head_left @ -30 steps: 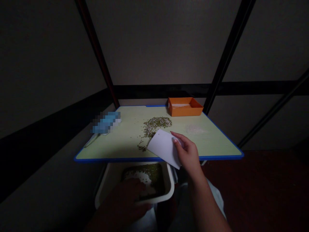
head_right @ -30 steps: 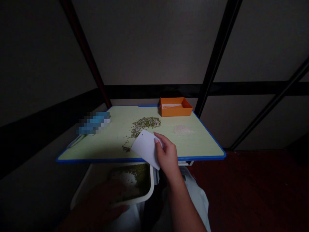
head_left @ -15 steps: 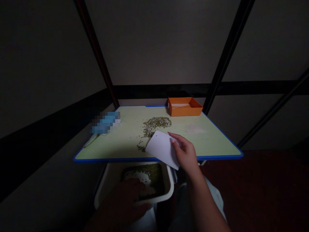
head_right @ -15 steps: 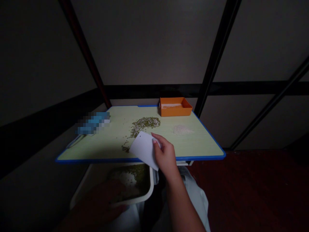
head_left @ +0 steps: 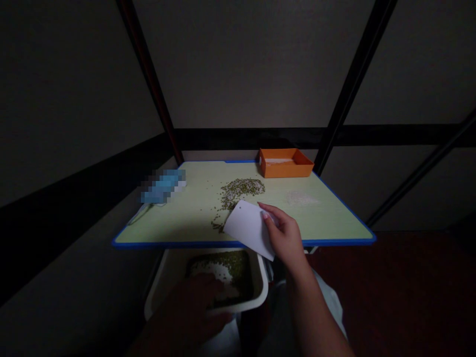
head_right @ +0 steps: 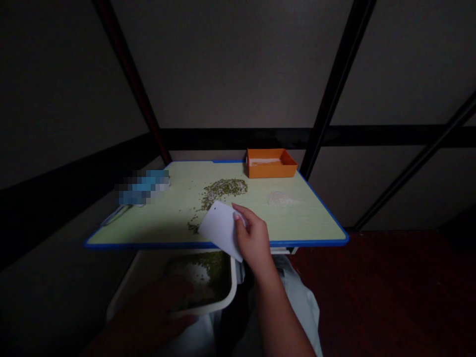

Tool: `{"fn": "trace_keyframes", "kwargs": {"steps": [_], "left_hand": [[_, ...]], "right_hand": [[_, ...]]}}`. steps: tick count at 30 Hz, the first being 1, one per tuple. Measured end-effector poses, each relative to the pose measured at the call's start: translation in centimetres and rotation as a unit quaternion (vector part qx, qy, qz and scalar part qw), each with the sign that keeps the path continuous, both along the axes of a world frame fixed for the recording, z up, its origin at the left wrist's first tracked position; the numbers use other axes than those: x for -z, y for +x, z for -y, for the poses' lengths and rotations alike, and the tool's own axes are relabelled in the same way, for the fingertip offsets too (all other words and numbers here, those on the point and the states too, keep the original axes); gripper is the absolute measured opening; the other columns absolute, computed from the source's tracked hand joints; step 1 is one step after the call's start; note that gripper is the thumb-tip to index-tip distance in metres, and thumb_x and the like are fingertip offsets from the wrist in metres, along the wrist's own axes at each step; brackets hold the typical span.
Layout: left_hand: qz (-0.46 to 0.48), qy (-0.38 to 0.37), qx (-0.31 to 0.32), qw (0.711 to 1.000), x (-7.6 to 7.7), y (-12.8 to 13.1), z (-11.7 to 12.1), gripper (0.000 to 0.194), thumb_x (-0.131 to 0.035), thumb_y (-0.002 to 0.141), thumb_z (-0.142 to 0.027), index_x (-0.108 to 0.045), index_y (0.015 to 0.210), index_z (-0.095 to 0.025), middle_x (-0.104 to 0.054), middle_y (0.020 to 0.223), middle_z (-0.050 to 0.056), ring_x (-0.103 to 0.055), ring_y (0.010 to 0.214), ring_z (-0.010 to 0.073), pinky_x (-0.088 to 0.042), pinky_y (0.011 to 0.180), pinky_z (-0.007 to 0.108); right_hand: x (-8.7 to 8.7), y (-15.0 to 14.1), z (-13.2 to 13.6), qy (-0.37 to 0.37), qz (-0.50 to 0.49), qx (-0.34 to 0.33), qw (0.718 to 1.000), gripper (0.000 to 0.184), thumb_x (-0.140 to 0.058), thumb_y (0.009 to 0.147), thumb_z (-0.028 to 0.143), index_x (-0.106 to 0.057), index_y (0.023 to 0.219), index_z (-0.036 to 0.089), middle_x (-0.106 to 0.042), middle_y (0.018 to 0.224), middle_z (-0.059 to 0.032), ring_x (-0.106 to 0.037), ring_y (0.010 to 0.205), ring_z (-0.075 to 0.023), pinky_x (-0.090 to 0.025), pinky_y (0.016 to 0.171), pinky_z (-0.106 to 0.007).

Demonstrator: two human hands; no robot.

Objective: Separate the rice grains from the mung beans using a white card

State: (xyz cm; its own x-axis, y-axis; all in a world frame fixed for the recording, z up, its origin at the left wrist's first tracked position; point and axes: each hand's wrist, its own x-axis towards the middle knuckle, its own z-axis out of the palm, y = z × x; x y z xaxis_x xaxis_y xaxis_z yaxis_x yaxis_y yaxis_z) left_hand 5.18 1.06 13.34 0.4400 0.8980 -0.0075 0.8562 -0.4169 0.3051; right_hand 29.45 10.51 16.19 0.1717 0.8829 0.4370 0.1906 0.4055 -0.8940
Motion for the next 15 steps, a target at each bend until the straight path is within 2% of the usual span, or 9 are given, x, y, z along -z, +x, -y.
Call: {"fn": "trace_keyframes", "kwargs": {"steps": [4,9,15], "left_hand": [[0.008,0.009,-0.002,1.0,0.59,-0.21,0.01,0.045,-0.068,0.078,-0.061,-0.071,0.114,-0.034,-0.073,0.12,0.005,-0.068,0.11,0.0328,-0.056,0.093,0.046],[0.01,0.005,0.001,1.0,0.63,-0.33,0.17,0.04,-0.069,0.079,-0.056,-0.071,0.112,-0.033,-0.074,0.116,0.003,-0.069,0.107,0.0298,-0.056,0.092,0.041],[-0.001,0.008,-0.011,1.0,1.16,-0.65,0.29,0.047,-0.07,0.078,-0.058,-0.07,0.116,-0.031,-0.072,0.121,0.007,-0.067,0.112,0.0341,-0.054,0.097,0.047]], "right_hand": [[0.0,0.06,-0.04,-0.002,-0.002,0.007,1.0,0.031,-0.059,0.088,0.034,-0.077,0.11,0.022,-0.077,0.115,-0.0084,-0.07,0.111,-0.0266,-0.052,0.101,-0.044],[0.01,0.13,-0.18,-0.012,0.001,0.018,1.0,0.033,-0.058,0.088,0.035,-0.077,0.11,0.019,-0.077,0.116,-0.0105,-0.07,0.111,-0.0279,-0.051,0.102,-0.046],[-0.02,0.18,-0.3,-0.018,0.001,0.02,1.0,0.035,-0.059,0.087,0.036,-0.076,0.111,0.017,-0.076,0.117,-0.0121,-0.07,0.111,-0.0289,-0.051,0.102,-0.047]]}}
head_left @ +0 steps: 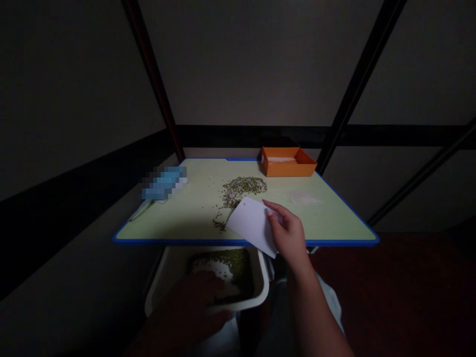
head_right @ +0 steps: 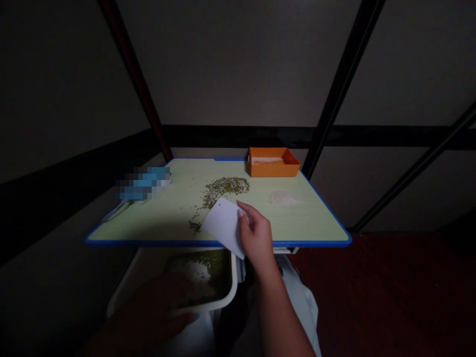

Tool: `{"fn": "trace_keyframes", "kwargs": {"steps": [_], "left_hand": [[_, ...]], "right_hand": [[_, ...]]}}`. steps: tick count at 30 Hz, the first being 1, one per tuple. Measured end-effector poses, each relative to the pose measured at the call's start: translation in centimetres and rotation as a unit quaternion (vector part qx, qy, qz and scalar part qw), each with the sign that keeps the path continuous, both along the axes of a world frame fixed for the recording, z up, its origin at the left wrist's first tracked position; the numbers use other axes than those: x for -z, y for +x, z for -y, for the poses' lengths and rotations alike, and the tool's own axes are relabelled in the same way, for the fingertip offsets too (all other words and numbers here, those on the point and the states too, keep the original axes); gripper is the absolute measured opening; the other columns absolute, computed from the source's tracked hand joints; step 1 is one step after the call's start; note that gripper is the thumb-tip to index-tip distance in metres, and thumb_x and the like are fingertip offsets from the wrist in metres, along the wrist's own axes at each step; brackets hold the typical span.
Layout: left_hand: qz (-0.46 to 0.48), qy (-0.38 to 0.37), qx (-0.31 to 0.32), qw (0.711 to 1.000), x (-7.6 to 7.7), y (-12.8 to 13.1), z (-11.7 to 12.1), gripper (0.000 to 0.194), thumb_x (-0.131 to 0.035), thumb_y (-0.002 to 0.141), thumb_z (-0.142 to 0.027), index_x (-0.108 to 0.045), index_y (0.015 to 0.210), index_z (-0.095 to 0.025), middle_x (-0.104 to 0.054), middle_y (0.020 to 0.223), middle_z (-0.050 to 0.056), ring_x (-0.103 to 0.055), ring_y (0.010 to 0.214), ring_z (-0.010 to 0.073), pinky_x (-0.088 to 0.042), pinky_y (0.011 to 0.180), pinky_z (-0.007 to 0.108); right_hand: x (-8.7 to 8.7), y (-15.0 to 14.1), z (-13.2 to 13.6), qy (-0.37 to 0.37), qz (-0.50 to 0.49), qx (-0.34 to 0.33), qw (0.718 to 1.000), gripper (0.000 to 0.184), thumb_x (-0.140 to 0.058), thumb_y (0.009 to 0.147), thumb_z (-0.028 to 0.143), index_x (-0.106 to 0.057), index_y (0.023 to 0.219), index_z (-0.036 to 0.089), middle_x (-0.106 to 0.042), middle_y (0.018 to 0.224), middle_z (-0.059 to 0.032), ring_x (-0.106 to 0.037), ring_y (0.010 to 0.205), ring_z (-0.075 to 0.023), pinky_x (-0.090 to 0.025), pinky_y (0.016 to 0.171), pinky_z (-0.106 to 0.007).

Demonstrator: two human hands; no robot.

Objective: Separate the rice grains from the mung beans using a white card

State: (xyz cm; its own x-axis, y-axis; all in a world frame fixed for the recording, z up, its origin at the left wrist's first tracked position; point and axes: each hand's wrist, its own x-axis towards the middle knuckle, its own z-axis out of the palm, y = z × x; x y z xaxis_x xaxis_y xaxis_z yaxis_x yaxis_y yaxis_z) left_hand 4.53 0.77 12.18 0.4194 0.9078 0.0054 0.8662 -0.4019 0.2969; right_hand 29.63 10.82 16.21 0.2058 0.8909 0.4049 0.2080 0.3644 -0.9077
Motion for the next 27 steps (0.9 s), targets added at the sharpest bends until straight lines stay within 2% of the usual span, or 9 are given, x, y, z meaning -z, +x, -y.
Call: {"fn": "trace_keyframes", "kwargs": {"steps": [5,11,18,22,27], "left_hand": [[-0.002,0.002,0.005,1.0,-0.2,-0.1,-0.2,0.044,-0.068,0.079,-0.059,-0.069,0.115,-0.034,-0.073,0.119,0.004,-0.068,0.11,0.0295,-0.055,0.095,0.04],[-0.011,-0.008,0.01,1.0,-1.3,0.1,-0.3,0.045,-0.069,0.077,-0.057,-0.07,0.114,-0.031,-0.073,0.118,0.006,-0.069,0.108,0.0315,-0.056,0.093,0.044],[-0.021,-0.016,0.006,1.0,-0.9,0.2,-0.2,0.047,-0.07,0.077,-0.053,-0.069,0.116,-0.027,-0.071,0.124,0.011,-0.066,0.114,0.0364,-0.054,0.096,0.052],[-0.02,-0.019,0.019,0.999,-1.4,0.5,-0.2,0.042,-0.07,0.077,-0.048,-0.069,0.114,-0.027,-0.073,0.118,0.009,-0.069,0.108,0.0336,-0.056,0.091,0.049],[-0.014,-0.015,0.03,0.999,-2.2,0.6,-0.2,0.039,-0.07,0.078,-0.05,-0.071,0.109,-0.026,-0.073,0.114,0.008,-0.069,0.106,0.0335,-0.058,0.088,0.047]], "right_hand": [[-0.1,0.1,0.0,-0.001,-0.009,0.007,1.0,0.033,-0.06,0.086,0.035,-0.077,0.109,0.019,-0.077,0.114,-0.0105,-0.071,0.108,-0.0279,-0.051,0.101,-0.046],[-0.2,-0.1,0.1,0.004,0.01,-0.001,1.0,0.034,-0.057,0.088,0.034,-0.076,0.111,0.018,-0.077,0.116,-0.0115,-0.071,0.109,-0.0277,-0.052,0.1,-0.046],[-0.1,-0.4,-0.3,0.009,0.01,-0.001,1.0,0.034,-0.057,0.088,0.034,-0.076,0.11,0.017,-0.077,0.115,-0.0122,-0.071,0.109,-0.029,-0.051,0.1,-0.047],[-0.2,-0.6,-0.4,0.007,0.017,-0.008,1.0,0.035,-0.056,0.088,0.035,-0.076,0.11,0.016,-0.077,0.115,-0.013,-0.07,0.109,-0.0293,-0.051,0.1,-0.046],[-0.2,-0.5,-0.6,0.007,0.021,-0.015,1.0,0.035,-0.056,0.088,0.034,-0.076,0.11,0.015,-0.077,0.115,-0.0131,-0.07,0.107,-0.0294,-0.051,0.098,-0.046]]}}
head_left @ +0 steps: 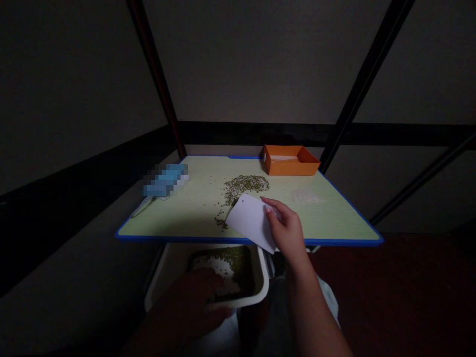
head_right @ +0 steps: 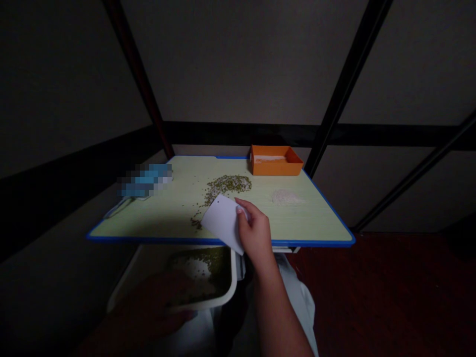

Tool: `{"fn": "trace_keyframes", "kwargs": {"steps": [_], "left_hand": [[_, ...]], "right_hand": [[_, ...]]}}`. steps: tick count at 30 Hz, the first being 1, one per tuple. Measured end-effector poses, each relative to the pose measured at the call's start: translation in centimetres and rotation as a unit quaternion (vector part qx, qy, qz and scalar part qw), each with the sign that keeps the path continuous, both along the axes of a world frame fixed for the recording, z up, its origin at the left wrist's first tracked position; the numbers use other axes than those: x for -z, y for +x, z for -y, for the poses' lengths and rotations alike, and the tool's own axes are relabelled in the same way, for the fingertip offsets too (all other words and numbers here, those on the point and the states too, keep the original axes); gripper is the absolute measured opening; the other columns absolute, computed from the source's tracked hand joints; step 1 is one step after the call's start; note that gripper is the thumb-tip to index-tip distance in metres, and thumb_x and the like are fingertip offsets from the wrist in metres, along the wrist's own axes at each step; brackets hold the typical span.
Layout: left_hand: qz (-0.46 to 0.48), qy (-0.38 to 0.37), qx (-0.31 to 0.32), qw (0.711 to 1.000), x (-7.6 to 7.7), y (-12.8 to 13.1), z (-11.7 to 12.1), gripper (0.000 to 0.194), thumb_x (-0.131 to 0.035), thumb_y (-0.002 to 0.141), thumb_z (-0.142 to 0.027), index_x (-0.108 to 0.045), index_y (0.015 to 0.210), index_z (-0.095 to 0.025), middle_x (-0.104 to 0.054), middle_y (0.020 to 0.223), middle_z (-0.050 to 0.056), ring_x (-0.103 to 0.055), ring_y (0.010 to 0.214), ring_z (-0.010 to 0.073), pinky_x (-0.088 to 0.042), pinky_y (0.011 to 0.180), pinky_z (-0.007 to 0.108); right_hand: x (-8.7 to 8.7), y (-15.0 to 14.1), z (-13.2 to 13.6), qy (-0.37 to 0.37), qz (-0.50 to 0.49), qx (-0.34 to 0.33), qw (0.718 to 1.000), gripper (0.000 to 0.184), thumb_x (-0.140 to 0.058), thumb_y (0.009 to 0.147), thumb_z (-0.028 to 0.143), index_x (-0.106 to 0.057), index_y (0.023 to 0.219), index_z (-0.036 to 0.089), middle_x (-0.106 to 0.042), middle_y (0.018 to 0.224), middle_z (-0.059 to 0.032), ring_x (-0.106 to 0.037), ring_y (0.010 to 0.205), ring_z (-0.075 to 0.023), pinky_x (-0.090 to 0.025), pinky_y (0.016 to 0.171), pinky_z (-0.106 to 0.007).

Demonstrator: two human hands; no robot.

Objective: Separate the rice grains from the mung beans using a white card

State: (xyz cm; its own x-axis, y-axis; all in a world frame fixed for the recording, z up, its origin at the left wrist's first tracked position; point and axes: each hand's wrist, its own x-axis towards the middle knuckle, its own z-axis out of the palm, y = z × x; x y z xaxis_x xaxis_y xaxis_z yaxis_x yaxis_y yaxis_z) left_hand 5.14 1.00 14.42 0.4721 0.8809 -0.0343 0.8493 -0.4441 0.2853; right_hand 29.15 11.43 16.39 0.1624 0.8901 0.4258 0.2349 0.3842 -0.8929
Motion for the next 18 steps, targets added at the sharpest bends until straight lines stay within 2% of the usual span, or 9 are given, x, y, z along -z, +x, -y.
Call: {"fn": "trace_keyframes", "kwargs": {"steps": [5,11,18], "left_hand": [[-0.003,0.007,0.005,1.0,0.31,-0.21,0.08,0.04,-0.07,0.078,-0.05,-0.07,0.11,-0.026,-0.073,0.117,0.01,-0.068,0.108,0.0344,-0.057,0.09,0.048],[-0.004,0.013,0.001,1.0,0.58,-0.14,-0.01,0.038,-0.071,0.077,-0.049,-0.069,0.11,-0.03,-0.074,0.115,0.007,-0.069,0.105,0.03,-0.058,0.089,0.043],[-0.009,0.008,-0.001,1.0,0.22,-0.02,-0.08,0.04,-0.07,0.077,-0.049,-0.07,0.11,-0.027,-0.073,0.116,0.008,-0.069,0.107,0.0329,-0.058,0.089,0.046]], "right_hand": [[-0.03,0.08,0.01,-0.003,-0.006,-0.012,1.0,0.032,-0.057,0.087,0.034,-0.076,0.107,0.017,-0.078,0.111,-0.0109,-0.071,0.104,-0.0278,-0.052,0.095,-0.043],[-0.12,0.26,0.03,-0.007,-0.008,-0.02,1.0,0.03,-0.057,0.087,0.032,-0.076,0.105,0.018,-0.078,0.109,-0.0096,-0.072,0.1,-0.0259,-0.053,0.091,-0.04],[0.05,0.23,-0.2,0.0,-0.013,-0.015,1.0,0.029,-0.057,0.086,0.031,-0.076,0.104,0.019,-0.078,0.109,-0.0087,-0.071,0.104,-0.0258,-0.051,0.095,-0.042]]}}
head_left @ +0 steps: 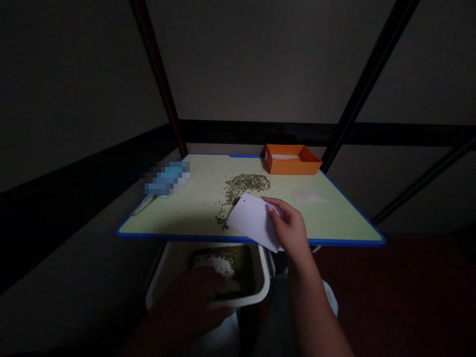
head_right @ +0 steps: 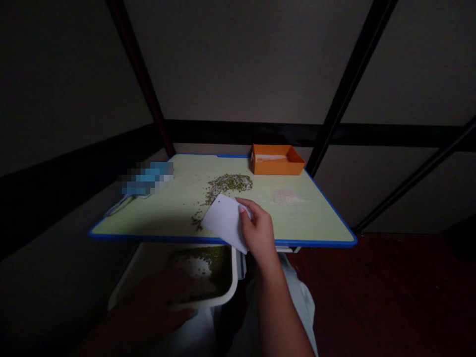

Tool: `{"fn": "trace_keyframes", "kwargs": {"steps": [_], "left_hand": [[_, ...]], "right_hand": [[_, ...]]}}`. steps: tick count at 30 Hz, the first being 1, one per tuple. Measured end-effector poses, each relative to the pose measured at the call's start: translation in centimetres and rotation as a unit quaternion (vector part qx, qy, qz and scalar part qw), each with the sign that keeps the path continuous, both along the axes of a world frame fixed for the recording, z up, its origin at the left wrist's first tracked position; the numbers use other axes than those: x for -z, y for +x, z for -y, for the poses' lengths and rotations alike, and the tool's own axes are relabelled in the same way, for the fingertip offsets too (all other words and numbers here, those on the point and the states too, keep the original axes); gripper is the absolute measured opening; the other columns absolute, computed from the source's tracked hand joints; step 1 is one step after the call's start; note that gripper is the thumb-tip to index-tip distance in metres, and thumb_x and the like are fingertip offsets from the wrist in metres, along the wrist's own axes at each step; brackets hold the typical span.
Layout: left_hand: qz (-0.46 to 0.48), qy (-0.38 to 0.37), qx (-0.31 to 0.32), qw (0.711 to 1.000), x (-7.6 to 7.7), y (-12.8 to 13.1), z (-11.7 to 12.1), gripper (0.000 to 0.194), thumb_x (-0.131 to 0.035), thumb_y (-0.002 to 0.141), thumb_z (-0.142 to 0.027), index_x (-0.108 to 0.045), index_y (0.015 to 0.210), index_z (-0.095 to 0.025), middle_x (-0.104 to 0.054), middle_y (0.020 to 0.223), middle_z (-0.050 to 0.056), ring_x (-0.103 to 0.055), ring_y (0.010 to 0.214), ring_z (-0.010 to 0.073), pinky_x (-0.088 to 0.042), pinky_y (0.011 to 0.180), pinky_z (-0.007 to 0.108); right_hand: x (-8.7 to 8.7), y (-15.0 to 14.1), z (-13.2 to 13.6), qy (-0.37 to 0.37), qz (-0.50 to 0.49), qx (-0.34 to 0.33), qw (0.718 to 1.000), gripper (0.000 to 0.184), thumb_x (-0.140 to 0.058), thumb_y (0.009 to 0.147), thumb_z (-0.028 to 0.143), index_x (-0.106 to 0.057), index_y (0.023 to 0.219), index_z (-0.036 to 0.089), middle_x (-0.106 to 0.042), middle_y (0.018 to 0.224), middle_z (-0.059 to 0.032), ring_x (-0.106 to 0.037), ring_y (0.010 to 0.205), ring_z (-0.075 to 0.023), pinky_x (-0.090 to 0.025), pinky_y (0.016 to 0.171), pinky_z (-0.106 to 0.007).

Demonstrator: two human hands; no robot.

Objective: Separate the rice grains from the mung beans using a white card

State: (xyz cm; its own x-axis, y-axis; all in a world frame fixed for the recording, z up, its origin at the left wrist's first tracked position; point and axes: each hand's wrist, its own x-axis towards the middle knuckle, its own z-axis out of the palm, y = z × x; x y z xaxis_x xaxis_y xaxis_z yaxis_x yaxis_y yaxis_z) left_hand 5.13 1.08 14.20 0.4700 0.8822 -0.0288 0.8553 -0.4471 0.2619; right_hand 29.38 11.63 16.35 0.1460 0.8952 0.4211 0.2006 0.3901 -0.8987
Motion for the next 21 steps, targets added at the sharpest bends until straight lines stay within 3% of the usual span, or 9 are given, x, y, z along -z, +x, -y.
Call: {"fn": "trace_keyframes", "kwargs": {"steps": [21], "left_hand": [[0.012,0.014,0.0,1.0,-0.1,0.05,0.12,0.037,-0.071,0.076,-0.047,-0.07,0.108,-0.029,-0.074,0.112,0.005,-0.07,0.105,0.0294,-0.057,0.089,0.04]], "right_hand": [[-0.22,-0.27,-0.23,-0.001,-0.008,-0.022,1.0,0.026,-0.059,0.086,0.031,-0.077,0.102,0.022,-0.079,0.108,-0.0066,-0.07,0.103,-0.0253,-0.051,0.096,-0.04]]}}
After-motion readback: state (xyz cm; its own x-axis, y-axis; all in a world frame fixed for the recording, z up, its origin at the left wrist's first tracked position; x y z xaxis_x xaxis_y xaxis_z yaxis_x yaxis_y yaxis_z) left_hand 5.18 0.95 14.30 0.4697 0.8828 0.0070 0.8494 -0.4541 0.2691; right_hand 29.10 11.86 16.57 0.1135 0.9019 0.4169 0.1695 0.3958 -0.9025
